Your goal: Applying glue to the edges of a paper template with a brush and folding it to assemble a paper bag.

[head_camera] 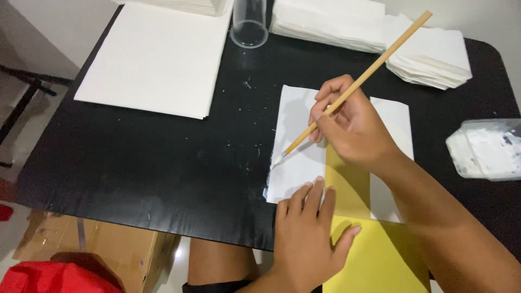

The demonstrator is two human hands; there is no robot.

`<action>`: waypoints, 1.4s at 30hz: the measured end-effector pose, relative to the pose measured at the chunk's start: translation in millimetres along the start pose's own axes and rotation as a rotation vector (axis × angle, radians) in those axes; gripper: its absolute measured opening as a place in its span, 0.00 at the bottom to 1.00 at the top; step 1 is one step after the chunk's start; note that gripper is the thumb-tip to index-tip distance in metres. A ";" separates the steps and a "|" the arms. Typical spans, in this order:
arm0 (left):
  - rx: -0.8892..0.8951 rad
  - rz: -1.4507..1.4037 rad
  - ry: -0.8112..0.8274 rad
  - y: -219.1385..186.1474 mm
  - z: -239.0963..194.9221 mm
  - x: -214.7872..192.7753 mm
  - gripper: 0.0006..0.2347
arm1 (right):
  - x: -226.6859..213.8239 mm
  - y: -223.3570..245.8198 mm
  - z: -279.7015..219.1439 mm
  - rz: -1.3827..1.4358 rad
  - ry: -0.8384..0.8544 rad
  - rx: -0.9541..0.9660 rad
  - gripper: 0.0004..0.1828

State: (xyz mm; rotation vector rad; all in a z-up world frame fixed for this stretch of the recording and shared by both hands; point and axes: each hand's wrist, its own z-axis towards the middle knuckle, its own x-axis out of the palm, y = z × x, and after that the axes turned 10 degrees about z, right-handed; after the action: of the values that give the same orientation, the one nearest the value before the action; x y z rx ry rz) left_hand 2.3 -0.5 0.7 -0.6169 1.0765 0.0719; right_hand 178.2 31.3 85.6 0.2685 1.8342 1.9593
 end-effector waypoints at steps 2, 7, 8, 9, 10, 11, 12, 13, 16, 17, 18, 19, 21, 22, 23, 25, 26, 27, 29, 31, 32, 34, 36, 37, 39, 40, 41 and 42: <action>-0.005 -0.004 0.006 0.9 0.1 -0.3 0.27 | 1.9 0.7 5.1 -0.027 -0.002 0.002 0.09; 0.014 -0.024 -0.058 1.5 -0.6 -0.2 0.26 | -0.9 -2.5 16.9 -0.060 0.002 -0.090 0.07; 0.021 -0.017 -0.079 1.3 -0.6 -0.2 0.26 | -2.7 -4.0 20.1 -0.094 -0.021 -0.146 0.07; 0.028 -0.009 -0.100 0.9 -0.7 -0.3 0.26 | -4.8 -5.2 23.0 -0.127 -0.043 -0.203 0.07; 0.031 -0.009 -0.100 0.9 -0.8 0.3 0.26 | -5.6 -4.6 22.6 -0.128 -0.046 -0.203 0.07; 0.028 -0.007 -0.093 0.9 -0.9 0.8 0.26 | -6.3 -3.9 22.2 -0.093 -0.044 -0.219 0.08; 0.023 -0.004 -0.087 0.8 -1.1 1.3 0.25 | -6.7 -3.3 22.2 -0.058 -0.038 -0.236 0.08; 0.022 -0.004 -0.087 1.0 -1.0 0.7 0.25 | -5.6 -3.0 19.3 -0.057 -0.037 -0.236 0.08; 0.023 -0.019 -0.092 1.1 -0.2 1.3 0.26 | 0.1 -2.9 15.2 0.033 0.074 -0.215 0.10; -0.001 -0.003 -0.013 0.8 0.0 2.6 0.27 | 2.8 -3.7 15.3 0.012 0.056 -0.156 0.09; -0.019 0.012 0.066 1.0 0.5 3.9 0.28 | 5.1 -4.3 15.1 -0.009 0.034 -0.099 0.09; -0.016 0.012 0.066 0.6 -0.2 3.5 0.28 | 2.1 -5.3 18.2 -0.010 0.031 -0.100 0.09; 0.025 0.006 -0.084 0.7 -1.4 2.3 0.26 | -2.5 -7.0 25.9 -0.130 -0.044 -0.204 0.07; 0.023 0.007 -0.083 0.7 -1.3 2.0 0.26 | -6.1 -8.9 29.8 -0.128 -0.042 -0.204 0.07; 0.021 0.002 -0.083 0.8 -1.3 1.7 0.26 | -9.6 -10.8 33.8 -0.122 -0.058 -0.261 0.07; 0.024 -0.004 -0.081 1.0 -1.5 1.4 0.26 | -13.5 -9.3 35.5 -0.116 -0.081 -0.318 0.08; 0.024 0.002 -0.077 0.8 -1.2 1.8 0.26 | -13.5 -5.7 34.5 -0.093 -0.047 -0.321 0.08; 0.023 0.009 -0.073 0.9 -1.0 2.2 0.27 | -13.2 -2.3 33.5 -0.069 -0.013 -0.324 0.09; 0.011 0.011 -0.056 0.5 -1.4 2.6 0.27 | -8.8 -3.3 31.3 -0.050 0.021 -0.237 0.09; 0.004 0.014 -0.038 0.6 -1.2 3.3 0.27 | -5.3 -4.9 31.0 -0.030 0.050 -0.153 0.10; -0.007 0.006 0.026 0.8 -0.3 3.8 0.28 | -4.4 -5.6 32.1 -0.076 0.027 -0.149 0.09; -0.018 -0.001 0.088 1.2 0.1 4.0 0.29 | -9.0 -9.1 39.7 -0.122 0.003 -0.146 0.09; 0.016 0.015 -0.074 0.9 -1.8 3.3 0.27 | -19.5 -15.3 52.0 -0.218 -0.041 -0.325 0.09; 0.014 0.014 -0.074 0.7 -1.8 2.5 0.27 | -22.1 -19.4 56.0 -0.218 -0.039 -0.323 0.09; 0.023 0.012 -0.074 0.9 -1.0 0.9 0.27 | -28.1 -26.8 64.2 -0.164 -0.117 -0.368 0.09; 0.025 0.013 -0.076 0.6 -0.6 1.2 0.27 | -28.4 -23.1 60.3 -0.165 -0.118 -0.371 0.09; 0.016 0.020 -0.045 0.5 -0.2 1.5 0.27 | -28.5 -19.5 56.5 -0.124 -0.117 -0.361 0.09; 0.000 0.027 -0.014 -0.2 -0.7 2.1 0.27 | -27.7 -16.8 52.8 -0.081 -0.110 -0.348 0.09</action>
State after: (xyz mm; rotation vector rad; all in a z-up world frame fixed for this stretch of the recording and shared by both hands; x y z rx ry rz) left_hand 2.8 -1.5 -1.2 -0.6011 1.0710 0.0999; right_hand 228.4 66.8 78.7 0.1846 1.3847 2.1167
